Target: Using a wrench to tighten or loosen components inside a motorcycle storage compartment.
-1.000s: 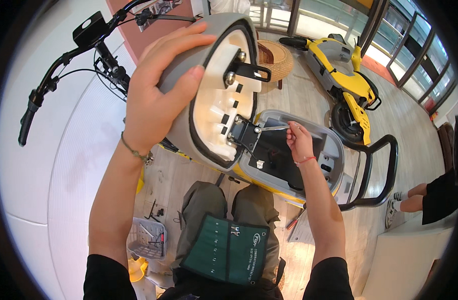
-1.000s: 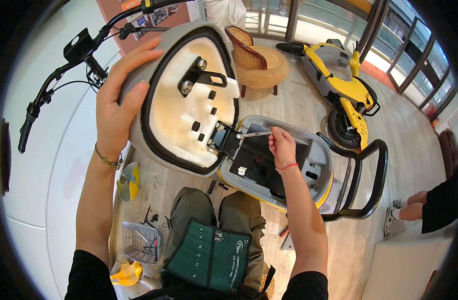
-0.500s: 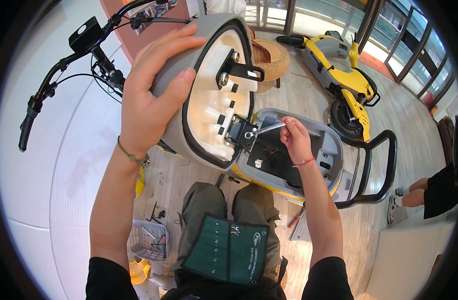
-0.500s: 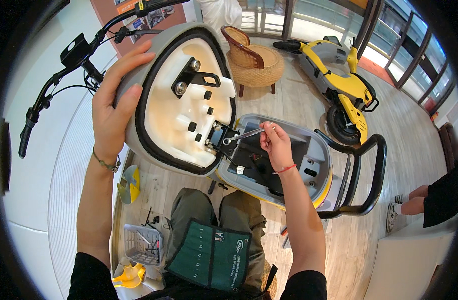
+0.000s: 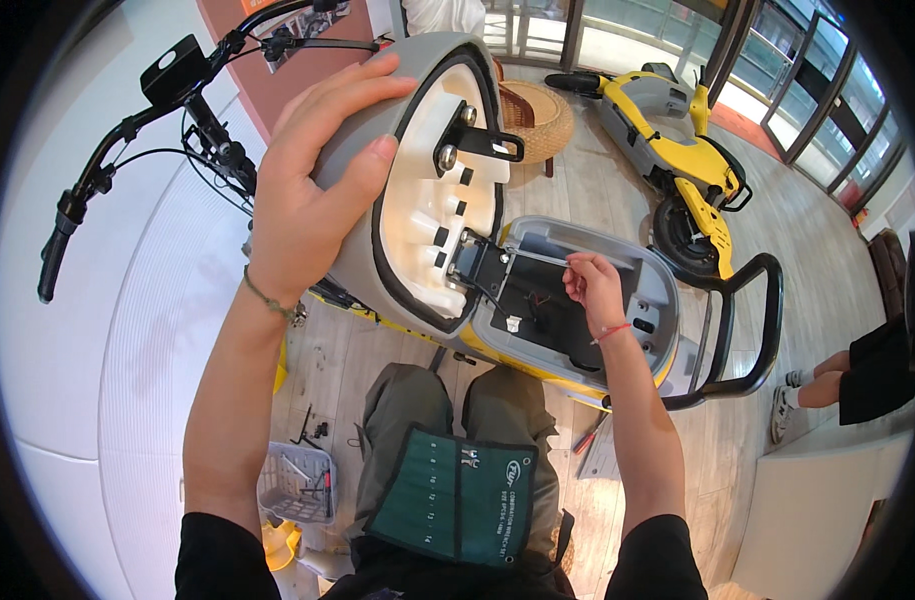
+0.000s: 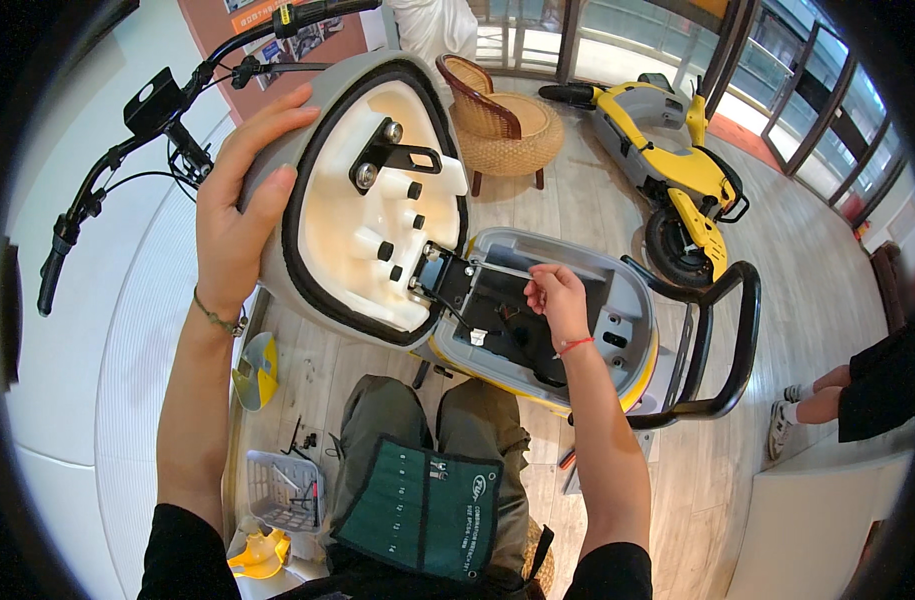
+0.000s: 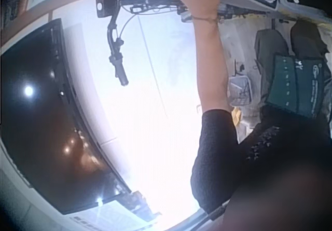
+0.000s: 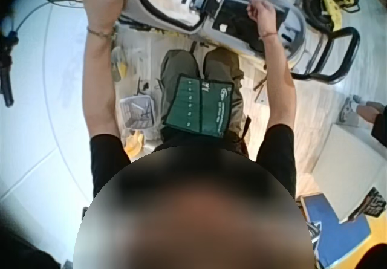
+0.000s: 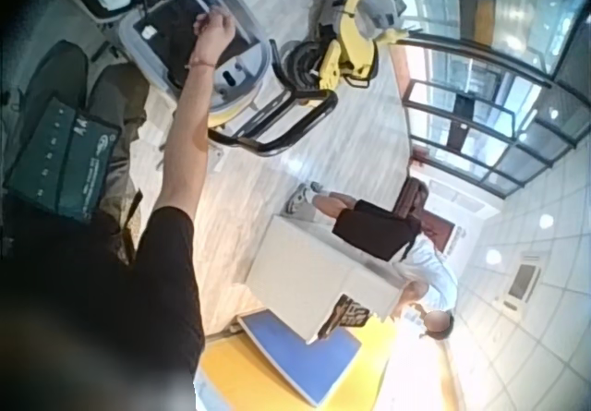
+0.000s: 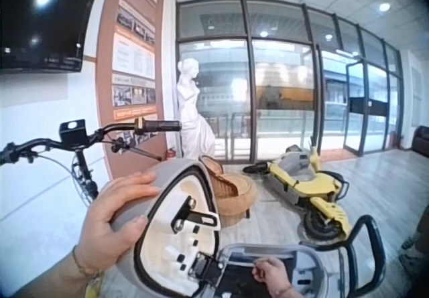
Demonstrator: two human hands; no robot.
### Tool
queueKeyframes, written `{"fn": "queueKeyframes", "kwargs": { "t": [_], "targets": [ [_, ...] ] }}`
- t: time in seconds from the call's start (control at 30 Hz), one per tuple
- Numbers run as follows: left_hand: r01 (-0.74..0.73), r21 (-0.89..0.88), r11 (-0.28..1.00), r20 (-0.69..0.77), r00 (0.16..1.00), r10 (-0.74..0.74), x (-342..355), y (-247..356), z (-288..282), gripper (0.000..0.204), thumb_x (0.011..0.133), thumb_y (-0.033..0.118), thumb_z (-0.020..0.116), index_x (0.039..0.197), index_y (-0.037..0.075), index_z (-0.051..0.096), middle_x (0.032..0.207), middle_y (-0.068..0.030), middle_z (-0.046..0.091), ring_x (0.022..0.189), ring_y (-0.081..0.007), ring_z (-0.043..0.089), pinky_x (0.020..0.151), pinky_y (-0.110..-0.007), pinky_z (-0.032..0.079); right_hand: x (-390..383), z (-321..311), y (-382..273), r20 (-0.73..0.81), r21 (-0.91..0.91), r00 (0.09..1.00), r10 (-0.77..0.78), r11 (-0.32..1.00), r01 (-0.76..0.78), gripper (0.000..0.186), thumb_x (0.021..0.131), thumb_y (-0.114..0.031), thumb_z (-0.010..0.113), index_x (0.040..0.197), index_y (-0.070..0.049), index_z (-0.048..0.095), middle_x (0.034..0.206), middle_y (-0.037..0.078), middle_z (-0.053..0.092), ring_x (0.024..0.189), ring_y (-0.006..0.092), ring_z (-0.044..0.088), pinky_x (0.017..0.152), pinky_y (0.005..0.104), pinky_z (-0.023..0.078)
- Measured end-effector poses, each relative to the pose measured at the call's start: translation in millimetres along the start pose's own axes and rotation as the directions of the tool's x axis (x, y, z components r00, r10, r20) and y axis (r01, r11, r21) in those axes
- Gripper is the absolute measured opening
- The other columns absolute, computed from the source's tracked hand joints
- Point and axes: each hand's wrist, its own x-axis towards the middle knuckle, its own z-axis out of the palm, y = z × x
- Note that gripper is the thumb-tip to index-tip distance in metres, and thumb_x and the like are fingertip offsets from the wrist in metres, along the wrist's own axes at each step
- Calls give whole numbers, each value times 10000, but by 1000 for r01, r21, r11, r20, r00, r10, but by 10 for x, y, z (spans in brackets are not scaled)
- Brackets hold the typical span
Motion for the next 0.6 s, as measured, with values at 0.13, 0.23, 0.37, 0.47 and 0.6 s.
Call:
{"fn": "queueKeyframes", "kwargs": {
  "t": [0.13,0.23,0.37,0.47,0.6],
  "targets": [
    [-12,3,1000,-5,1000,12,3,-12,2,390,879,247,626,1227,81,681,1387,-123,601,1323,-284,485,1128,-411,341,-114,-40,46,62,-147,996,62,988,-52,188,930,-86,556,1086,-3,618,782,74,674,623,119,599,566,236,457],
    [-17,9,1000,-7,1000,17,6,-13,-7,393,878,256,628,1225,79,681,1382,-124,603,1328,-287,481,1130,-413,339,-160,-5,43,120,-167,986,120,981,-99,242,931,-83,552,1147,5,615,793,76,686,639,119,611,572,236,459],
    [-4,0,1000,-13,1000,4,-4,-11,3,401,875,263,629,1225,75,681,1379,-127,605,1331,-288,478,1131,-416,337,-184,24,45,119,-172,981,154,976,-132,304,936,-80,542,1210,16,633,805,73,698,663,116,623,601,232,464],
    [-9,-4,1000,-13,1000,9,-6,-21,2,404,874,261,629,1228,73,680,1379,-127,605,1332,-289,478,1129,-417,339,-191,-7,26,144,-105,980,134,987,-120,297,937,-82,543,1194,22,649,814,69,697,673,113,622,617,231,465],
    [-4,-3,1000,-13,1000,4,-12,-18,-14,402,874,256,629,1230,75,681,1379,-128,605,1335,-287,476,1128,-416,341,-219,3,-14,142,0,984,106,994,-107,294,935,-77,544,1191,25,649,824,68,697,684,113,622,624,230,464]
  ]
}}
